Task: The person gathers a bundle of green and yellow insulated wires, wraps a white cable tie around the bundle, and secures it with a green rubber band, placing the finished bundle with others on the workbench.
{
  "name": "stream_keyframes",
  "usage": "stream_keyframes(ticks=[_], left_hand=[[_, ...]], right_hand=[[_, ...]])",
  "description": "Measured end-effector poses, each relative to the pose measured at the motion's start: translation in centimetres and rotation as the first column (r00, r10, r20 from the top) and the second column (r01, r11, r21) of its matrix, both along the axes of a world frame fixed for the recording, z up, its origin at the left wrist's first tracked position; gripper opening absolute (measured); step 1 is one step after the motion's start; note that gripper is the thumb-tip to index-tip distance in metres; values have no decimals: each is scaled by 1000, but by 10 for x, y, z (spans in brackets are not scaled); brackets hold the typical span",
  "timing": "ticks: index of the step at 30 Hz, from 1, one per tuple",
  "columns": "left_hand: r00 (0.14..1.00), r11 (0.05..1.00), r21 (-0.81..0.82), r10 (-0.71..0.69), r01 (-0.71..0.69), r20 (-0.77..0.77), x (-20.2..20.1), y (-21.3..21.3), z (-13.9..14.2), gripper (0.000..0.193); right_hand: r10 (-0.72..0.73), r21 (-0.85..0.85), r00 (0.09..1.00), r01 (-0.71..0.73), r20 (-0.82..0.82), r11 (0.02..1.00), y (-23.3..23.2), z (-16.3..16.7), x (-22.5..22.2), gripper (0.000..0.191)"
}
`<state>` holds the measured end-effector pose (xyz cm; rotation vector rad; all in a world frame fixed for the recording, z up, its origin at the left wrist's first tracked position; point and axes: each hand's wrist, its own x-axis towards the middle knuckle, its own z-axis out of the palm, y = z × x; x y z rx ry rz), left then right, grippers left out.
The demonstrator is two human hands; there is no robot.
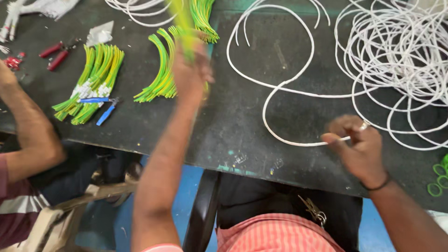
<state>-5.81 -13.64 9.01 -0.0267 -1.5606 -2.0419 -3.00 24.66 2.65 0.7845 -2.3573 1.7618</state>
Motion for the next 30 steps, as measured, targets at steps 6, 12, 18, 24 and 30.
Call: stream_keyframes(ticks=[6, 12, 18, 24, 30], left_hand=[[769, 731, 251, -566, 635, -297, 105, 153, 2, 28], [765, 692, 341, -624, 636, -160, 112, 114, 10, 38], [862, 575, -649, 409, -499, -300, 114, 99, -16, 90], [898, 86, -971, -406, 223, 170, 109, 103, -73, 69], [944, 396, -899, -324, 189, 56, 105, 120, -104, 39]], right_hand=[[430, 134, 901, -420, -54, 897, -60, 46, 18, 38], [423, 556, 901, -306, -92, 773, -32, 36, 13, 28], [506, 874, 852, -142, -130, 465, 7, 10, -12, 22], [598, 888, 792, -185, -119, 421, 17, 0, -18, 22], [112, -274, 965, -177, -237, 945, 10, 37, -28, 57]])
